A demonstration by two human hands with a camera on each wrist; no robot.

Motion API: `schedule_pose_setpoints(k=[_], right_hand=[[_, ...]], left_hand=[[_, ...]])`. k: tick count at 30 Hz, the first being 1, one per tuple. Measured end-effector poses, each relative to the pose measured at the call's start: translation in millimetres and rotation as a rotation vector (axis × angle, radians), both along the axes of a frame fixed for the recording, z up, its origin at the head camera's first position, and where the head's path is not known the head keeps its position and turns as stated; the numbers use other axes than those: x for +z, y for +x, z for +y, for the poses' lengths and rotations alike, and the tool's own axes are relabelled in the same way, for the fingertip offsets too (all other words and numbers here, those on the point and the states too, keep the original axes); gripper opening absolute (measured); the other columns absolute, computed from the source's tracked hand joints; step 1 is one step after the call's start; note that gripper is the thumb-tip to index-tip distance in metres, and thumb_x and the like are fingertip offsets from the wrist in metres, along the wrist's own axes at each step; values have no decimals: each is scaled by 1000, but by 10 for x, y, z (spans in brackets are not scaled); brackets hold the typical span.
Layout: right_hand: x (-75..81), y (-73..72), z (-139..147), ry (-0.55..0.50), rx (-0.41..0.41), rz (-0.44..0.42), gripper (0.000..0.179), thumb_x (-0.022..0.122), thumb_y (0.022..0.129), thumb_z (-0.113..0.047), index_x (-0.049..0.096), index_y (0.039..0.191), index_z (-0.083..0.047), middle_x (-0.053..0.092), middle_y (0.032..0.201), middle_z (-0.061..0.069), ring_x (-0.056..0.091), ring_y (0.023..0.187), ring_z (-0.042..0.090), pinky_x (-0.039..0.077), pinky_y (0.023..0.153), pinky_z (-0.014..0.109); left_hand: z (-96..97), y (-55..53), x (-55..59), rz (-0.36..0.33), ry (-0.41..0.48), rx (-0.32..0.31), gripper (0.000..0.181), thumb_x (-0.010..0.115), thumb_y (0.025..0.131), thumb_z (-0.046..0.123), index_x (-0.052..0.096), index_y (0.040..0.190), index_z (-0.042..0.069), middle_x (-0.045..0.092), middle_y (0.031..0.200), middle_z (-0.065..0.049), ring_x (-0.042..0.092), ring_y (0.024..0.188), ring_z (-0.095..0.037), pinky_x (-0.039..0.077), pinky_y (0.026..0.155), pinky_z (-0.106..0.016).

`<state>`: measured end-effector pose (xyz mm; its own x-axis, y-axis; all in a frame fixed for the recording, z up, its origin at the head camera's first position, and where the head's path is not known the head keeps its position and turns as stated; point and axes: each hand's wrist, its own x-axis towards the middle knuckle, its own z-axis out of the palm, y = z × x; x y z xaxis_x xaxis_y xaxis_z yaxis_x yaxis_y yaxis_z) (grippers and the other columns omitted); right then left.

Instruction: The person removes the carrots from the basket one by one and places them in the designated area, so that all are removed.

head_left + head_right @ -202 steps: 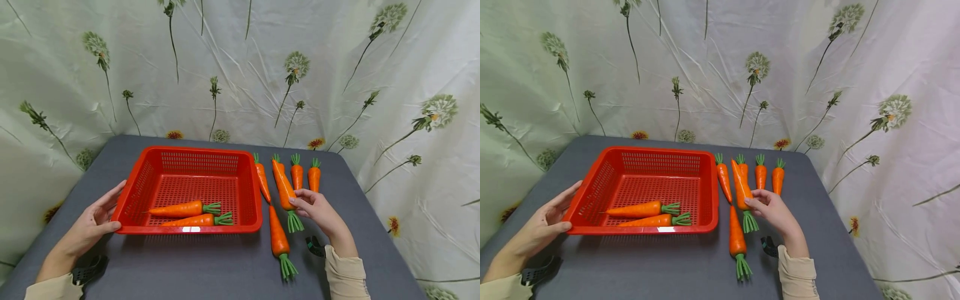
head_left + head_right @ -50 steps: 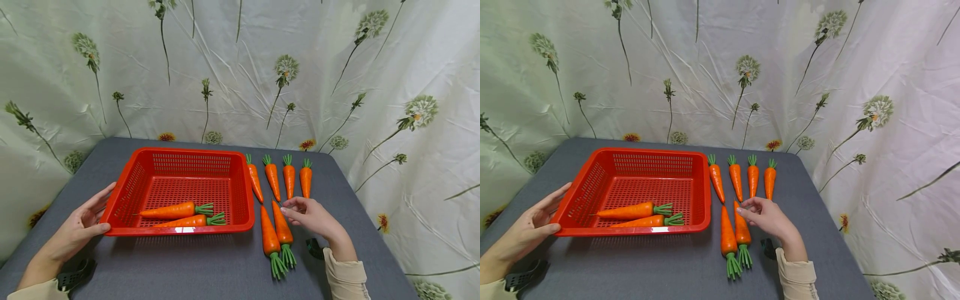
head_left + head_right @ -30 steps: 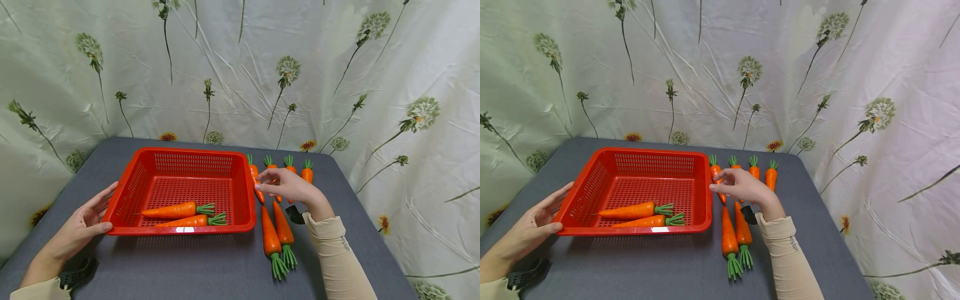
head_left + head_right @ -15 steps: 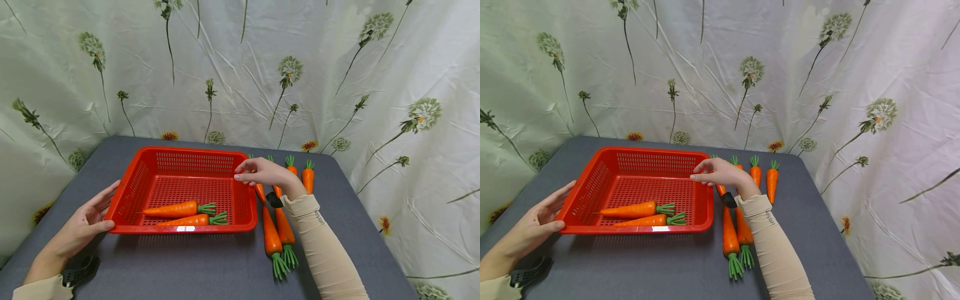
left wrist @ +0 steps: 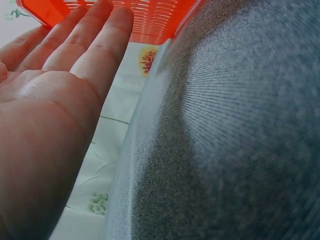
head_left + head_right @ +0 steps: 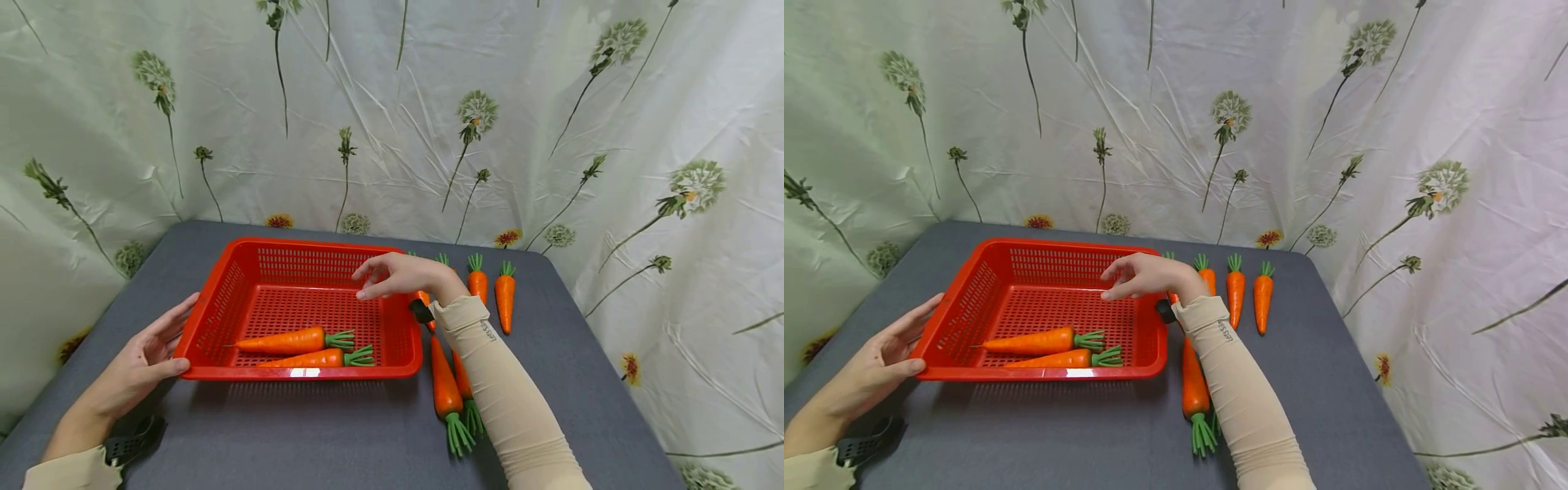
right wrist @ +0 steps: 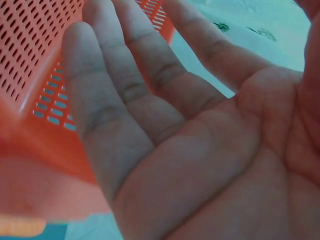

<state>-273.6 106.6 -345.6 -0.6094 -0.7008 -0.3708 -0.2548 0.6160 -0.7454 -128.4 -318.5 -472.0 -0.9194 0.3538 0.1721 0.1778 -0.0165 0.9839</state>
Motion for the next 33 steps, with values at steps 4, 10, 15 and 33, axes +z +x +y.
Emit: schedule_pose_setpoints(k=[4, 10, 15, 33], right_hand=[[-37, -54, -134, 17, 51, -14, 51, 72, 93, -32, 57, 138, -12, 71, 111, 3, 66, 102, 24, 56, 91, 41], [-123, -120, -360, 44, 92, -65, 57, 72, 93, -33, 55, 141, -9, 70, 118, 10, 62, 116, 34, 52, 99, 44], [-184, -146, -531, 57, 102, -107, 55, 71, 94, -32, 55, 141, -9, 69, 124, 13, 62, 121, 34, 52, 102, 43], [-478, -156, -936, 101, 61, -213, 51, 75, 91, -31, 60, 135, -11, 72, 108, 3, 63, 99, 21, 53, 99, 40]], left_hand=[[-9, 0, -3, -3, -2, 1, 89, 53, 92, -15, 10, 163, 17, 42, 152, 7, 59, 126, -2, 59, 86, -28], [-18, -2, -17, 5, 8, -11, 89, 53, 91, -16, 10, 163, 15, 42, 153, 5, 58, 126, -3, 59, 88, -27], [-11, 0, -14, 1, -1, 3, 89, 54, 91, -15, 11, 163, 17, 43, 152, 8, 58, 126, -1, 59, 87, -27], [-20, -1, -5, 12, 11, -6, 89, 54, 91, -16, 12, 163, 16, 44, 152, 7, 58, 127, -3, 59, 87, -27]])
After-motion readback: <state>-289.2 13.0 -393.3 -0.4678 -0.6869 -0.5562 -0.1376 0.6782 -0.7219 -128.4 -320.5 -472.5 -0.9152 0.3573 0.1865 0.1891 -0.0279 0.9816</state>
